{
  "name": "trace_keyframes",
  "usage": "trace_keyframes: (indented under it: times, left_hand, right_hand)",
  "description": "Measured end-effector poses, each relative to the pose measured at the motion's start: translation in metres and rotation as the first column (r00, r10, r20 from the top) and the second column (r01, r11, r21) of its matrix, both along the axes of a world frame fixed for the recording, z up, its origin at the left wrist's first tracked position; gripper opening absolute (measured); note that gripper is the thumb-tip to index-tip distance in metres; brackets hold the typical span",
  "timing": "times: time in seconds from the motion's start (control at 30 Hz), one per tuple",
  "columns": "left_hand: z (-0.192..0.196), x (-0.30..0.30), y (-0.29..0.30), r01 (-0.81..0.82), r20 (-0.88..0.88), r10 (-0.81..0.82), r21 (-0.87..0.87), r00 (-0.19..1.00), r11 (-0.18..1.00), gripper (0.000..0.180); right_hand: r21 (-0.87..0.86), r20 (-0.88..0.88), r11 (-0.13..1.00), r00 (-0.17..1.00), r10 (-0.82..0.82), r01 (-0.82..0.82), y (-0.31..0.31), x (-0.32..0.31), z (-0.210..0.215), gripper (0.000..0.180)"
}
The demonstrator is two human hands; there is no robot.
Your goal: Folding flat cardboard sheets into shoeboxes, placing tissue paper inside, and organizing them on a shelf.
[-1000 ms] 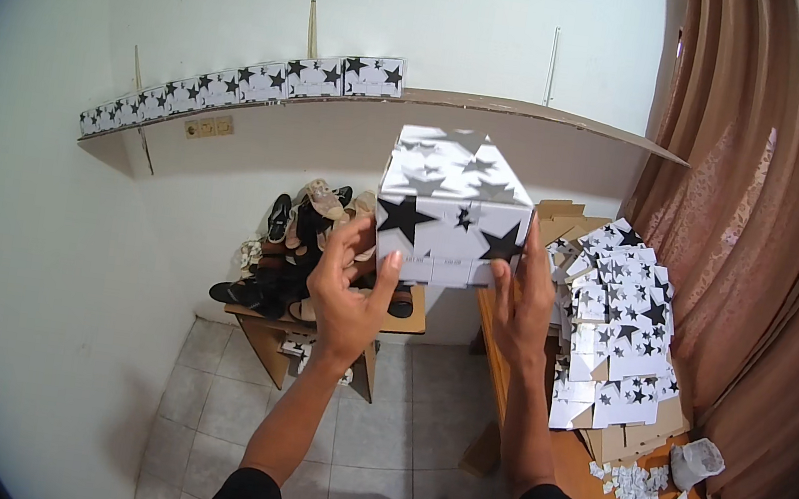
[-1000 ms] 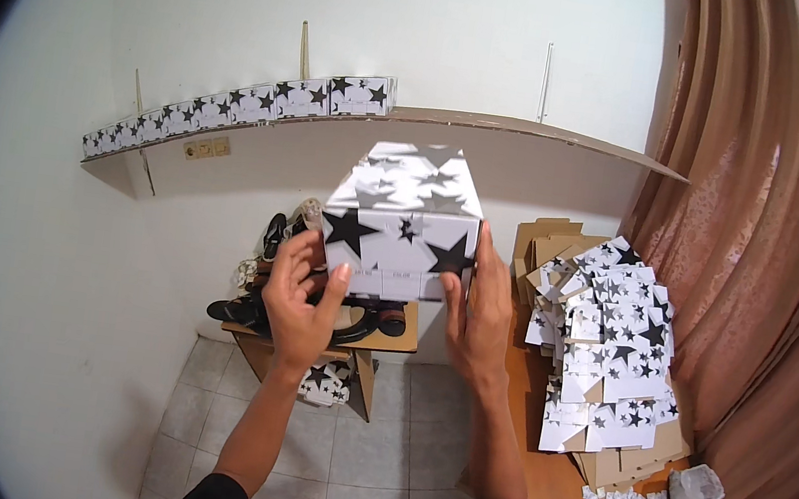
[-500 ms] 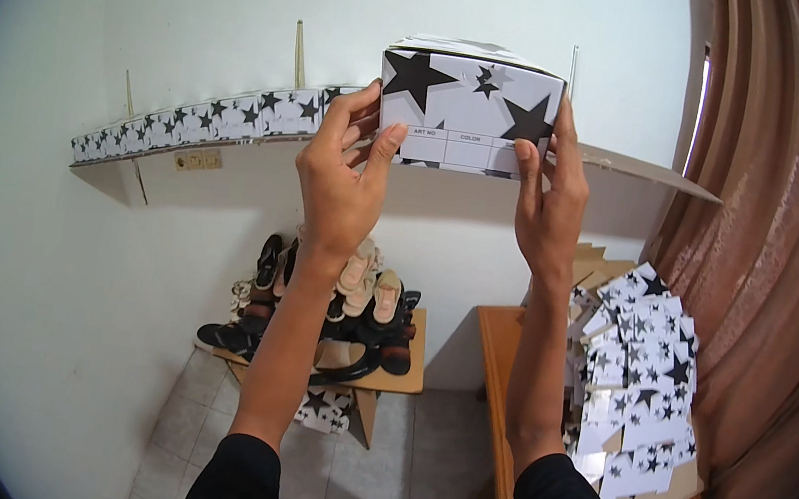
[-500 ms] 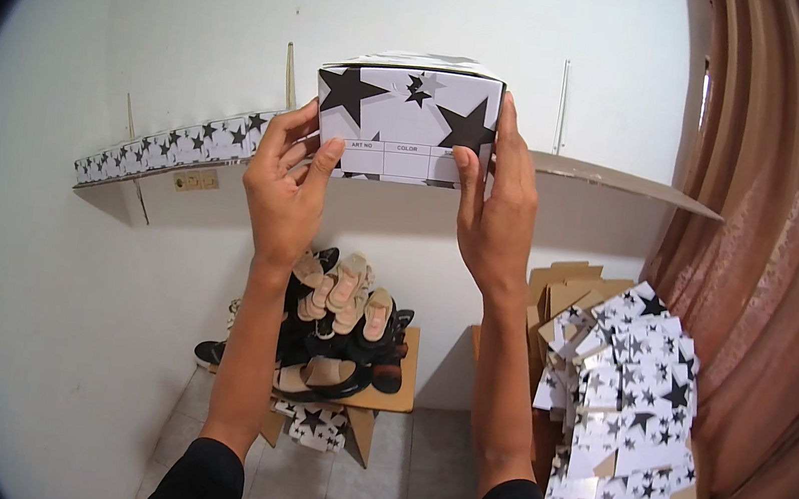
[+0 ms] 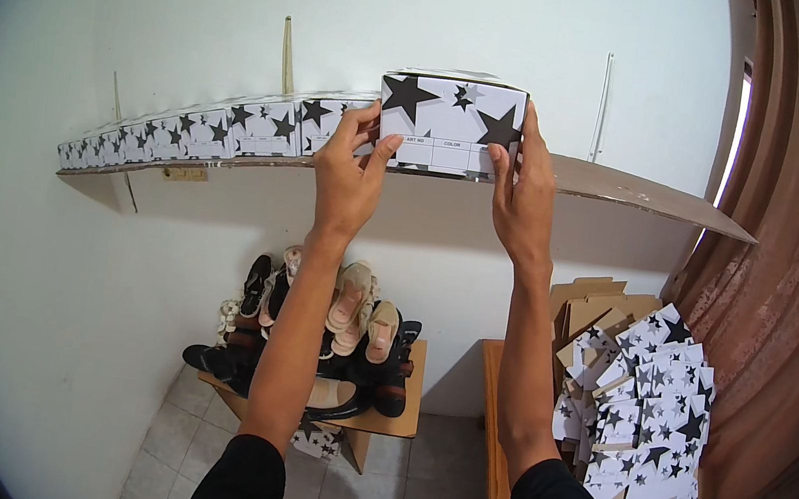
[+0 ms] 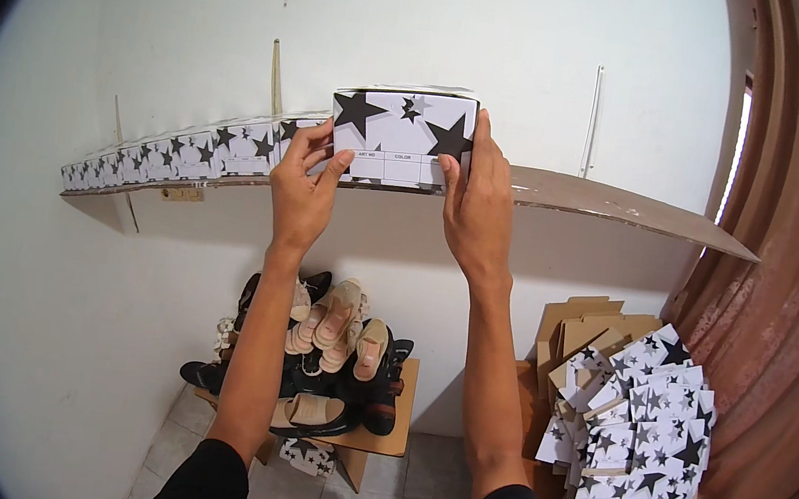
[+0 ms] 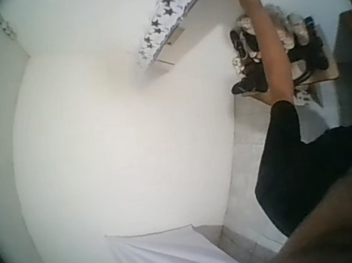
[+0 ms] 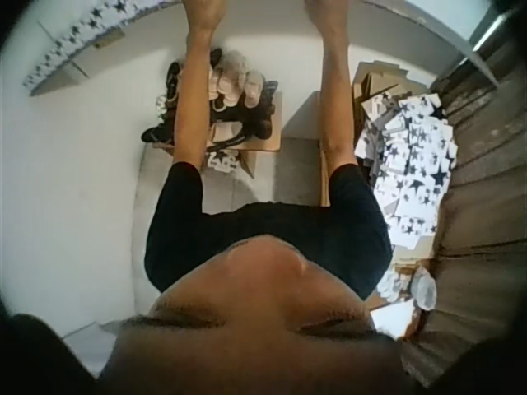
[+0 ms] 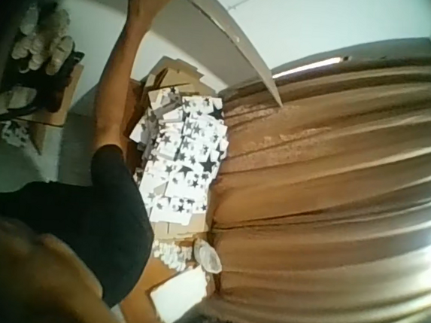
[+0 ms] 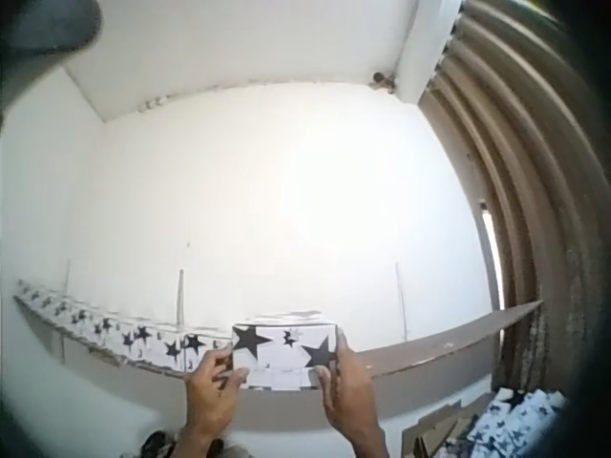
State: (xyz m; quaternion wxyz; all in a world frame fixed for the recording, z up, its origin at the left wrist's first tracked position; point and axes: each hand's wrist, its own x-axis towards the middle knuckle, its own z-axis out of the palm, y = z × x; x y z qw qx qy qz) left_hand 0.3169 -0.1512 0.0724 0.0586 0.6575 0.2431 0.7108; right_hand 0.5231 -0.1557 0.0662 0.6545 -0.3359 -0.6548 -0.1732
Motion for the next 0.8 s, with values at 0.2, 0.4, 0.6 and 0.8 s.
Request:
trace_keyframes:
  times: [0.2, 0.4, 0.6, 0.8]
  left_hand:
    - [-0.008, -0.01, 0.042, -0.005, -0.014, 0.005, -0.023, 1.0, 1.0, 0.039]
    - [-0.017, -0.018, 0.077, 0.01, -0.028, -0.011, -0.039, 1.0, 0.999, 0.038]
    - [-0.026, -0.026, 0.101, -0.159, -0.161, 0.163, 0.04, 0.973, 0.987, 0.041]
    - [-0.039, -0.028, 0.116, -0.242, -0.2, 0.262, 0.119, 0.944, 0.963, 0.044]
  right_hand:
    - [-0.032, -0.02, 0.999, 1.0, -0.008, 0.008, 0.04, -0.012, -0.007, 0.063]
    - [-0.137, -0.028, 0.991, 1.0, -0.011, 0.007, 0.06, -0.021, -0.013, 0.063]
    - [-0.211, -0.022, 0.977, 1.0, -0.022, 0.016, 0.082, -0.027, -0.022, 0.062]
    - [-0.227, -0.016, 0.972, 0.998, -0.067, 0.062, 0.089, -0.029, -0.03, 0.064]
